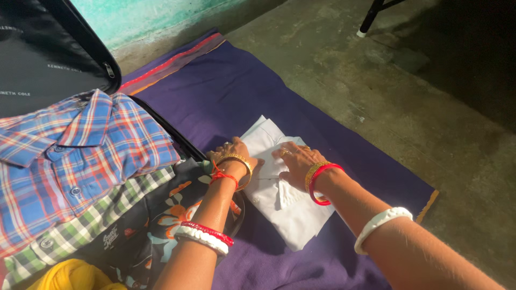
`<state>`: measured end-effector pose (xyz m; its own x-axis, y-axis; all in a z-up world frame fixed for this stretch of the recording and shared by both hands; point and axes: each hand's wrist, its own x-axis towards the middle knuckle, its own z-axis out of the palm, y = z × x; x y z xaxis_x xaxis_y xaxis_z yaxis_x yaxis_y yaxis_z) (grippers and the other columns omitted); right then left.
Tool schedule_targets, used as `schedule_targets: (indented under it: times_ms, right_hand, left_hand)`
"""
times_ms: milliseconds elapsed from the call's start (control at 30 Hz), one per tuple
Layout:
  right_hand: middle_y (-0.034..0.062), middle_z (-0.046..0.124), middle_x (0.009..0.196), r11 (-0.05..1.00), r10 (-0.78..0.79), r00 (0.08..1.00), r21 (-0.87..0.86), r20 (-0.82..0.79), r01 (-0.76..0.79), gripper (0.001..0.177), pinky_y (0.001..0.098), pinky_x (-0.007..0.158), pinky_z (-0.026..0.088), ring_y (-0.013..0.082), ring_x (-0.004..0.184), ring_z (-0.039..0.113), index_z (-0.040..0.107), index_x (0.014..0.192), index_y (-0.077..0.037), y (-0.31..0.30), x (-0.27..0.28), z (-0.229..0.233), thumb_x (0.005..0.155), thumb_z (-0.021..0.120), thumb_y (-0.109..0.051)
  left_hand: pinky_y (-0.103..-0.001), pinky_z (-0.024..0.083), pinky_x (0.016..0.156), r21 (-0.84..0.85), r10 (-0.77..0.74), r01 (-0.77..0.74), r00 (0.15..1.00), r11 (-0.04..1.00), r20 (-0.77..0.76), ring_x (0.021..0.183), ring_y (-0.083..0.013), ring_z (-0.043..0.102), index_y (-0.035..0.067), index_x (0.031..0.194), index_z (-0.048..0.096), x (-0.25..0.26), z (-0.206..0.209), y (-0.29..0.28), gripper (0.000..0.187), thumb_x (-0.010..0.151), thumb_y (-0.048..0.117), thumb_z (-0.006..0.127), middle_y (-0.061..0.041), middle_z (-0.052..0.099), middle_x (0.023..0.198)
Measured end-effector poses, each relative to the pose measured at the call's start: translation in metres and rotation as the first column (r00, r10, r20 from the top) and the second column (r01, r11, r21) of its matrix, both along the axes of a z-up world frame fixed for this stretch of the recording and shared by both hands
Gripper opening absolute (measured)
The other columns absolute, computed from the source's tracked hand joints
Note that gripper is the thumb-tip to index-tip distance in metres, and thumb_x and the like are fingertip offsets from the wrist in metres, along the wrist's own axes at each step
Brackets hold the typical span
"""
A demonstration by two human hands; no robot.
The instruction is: The person folds various clothing items, including a brown shirt, a plaid shirt, a white shirt, and a grey shirt, placing them into an open suitcase on a floor mat.
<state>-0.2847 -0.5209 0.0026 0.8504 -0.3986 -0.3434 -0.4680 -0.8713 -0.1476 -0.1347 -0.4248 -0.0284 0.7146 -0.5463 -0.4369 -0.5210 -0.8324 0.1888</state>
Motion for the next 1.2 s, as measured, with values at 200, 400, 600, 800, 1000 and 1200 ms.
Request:
schedule_targets:
  times_ms: [200, 400, 600, 800, 1000, 1200]
  right_hand:
    - [-0.0006, 0.032, 0.160, 1.000, -0.020, 1.000, -0.013, -0.024, 0.020, 0.057, 0.0445, 0.113, 0.041, 0.0242, 0.146, 0.038, 0.046, 0.147, -0.029, -0.002, -0.006, -0.005, 0.093, 0.060, -0.039]
    - [0.0045, 0.039, 0.158, 0.998, -0.035, 0.999, -0.050, 0.013, 0.036, 0.051, 0.0450, 0.113, 0.042, 0.0284, 0.141, 0.047, 0.049, 0.146, -0.021, -0.007, 0.003, -0.007, 0.097, 0.056, -0.034]
    - [0.0103, 0.036, 0.158, 0.998, -0.021, 0.987, -0.054, 0.159, 0.030, 0.054, 0.0453, 0.112, 0.040, 0.0319, 0.138, 0.047, 0.049, 0.144, -0.018, -0.004, 0.009, 0.001, 0.095, 0.059, -0.040]
    - [0.0111, 0.033, 0.161, 0.999, 0.049, 0.988, -0.017, 0.145, -0.047, 0.059, 0.0422, 0.116, 0.036, 0.0316, 0.139, 0.045, 0.044, 0.148, -0.019, 0.005, 0.016, -0.005, 0.095, 0.060, -0.039]
    - [0.0122, 0.024, 0.163, 0.989, 0.127, 0.990, -0.083, 0.054, -0.123, 0.070, 0.0408, 0.118, 0.031, 0.0306, 0.144, 0.038, 0.034, 0.154, -0.020, 0.014, 0.023, -0.008, 0.093, 0.063, -0.040]
    - [0.0134, 0.023, 0.165, 0.993, 0.106, 0.994, -0.054, 0.038, -0.104, 0.070, 0.0408, 0.118, 0.033, 0.0312, 0.144, 0.040, 0.037, 0.153, -0.020, 0.020, 0.026, -0.001, 0.091, 0.066, -0.036]
  left_hand:
    - [-0.045, 0.050, 0.104, 0.038, 0.024, -0.022, 0.998, 0.999, -0.059, 0.125, -0.0321, 0.063, 0.011, 0.130, 0.063, 0.012, -0.002, -0.003, 0.064, 0.075, 0.039, 0.082, -0.014, 0.065, 0.132]
    - [-0.041, 0.059, 0.088, -0.335, 0.085, -0.091, 0.996, 0.938, -0.033, 0.102, -0.0363, 0.073, 0.005, 0.099, 0.077, -0.001, -0.001, -0.003, 0.030, 0.075, 0.023, 0.079, -0.019, 0.075, 0.103]
    - [-0.044, 0.059, 0.083, -0.523, 0.246, -0.157, 0.964, 0.838, 0.104, 0.097, -0.0375, 0.073, 0.004, 0.096, 0.073, 0.011, -0.001, -0.007, 0.038, 0.072, 0.030, 0.087, -0.020, 0.074, 0.099]
    - [-0.047, 0.058, 0.083, -0.578, 0.465, -0.301, 0.871, 0.759, 0.158, 0.096, -0.0390, 0.072, 0.003, 0.102, 0.070, 0.055, 0.006, 0.017, 0.045, 0.075, 0.034, 0.088, -0.020, 0.072, 0.103]
    - [-0.037, 0.060, 0.076, -0.558, 0.436, -0.137, 0.780, 0.818, 0.448, 0.107, -0.0344, 0.064, 0.000, 0.111, 0.064, 0.046, -0.006, 0.018, 0.043, 0.076, 0.018, 0.080, -0.020, 0.062, 0.119]
    - [-0.033, 0.057, 0.079, -0.283, 0.209, 0.020, 0.623, 0.959, 0.753, 0.113, -0.0259, 0.057, 0.005, 0.100, 0.072, 0.037, 0.003, 0.017, 0.026, 0.085, 0.027, 0.072, -0.010, 0.064, 0.109]
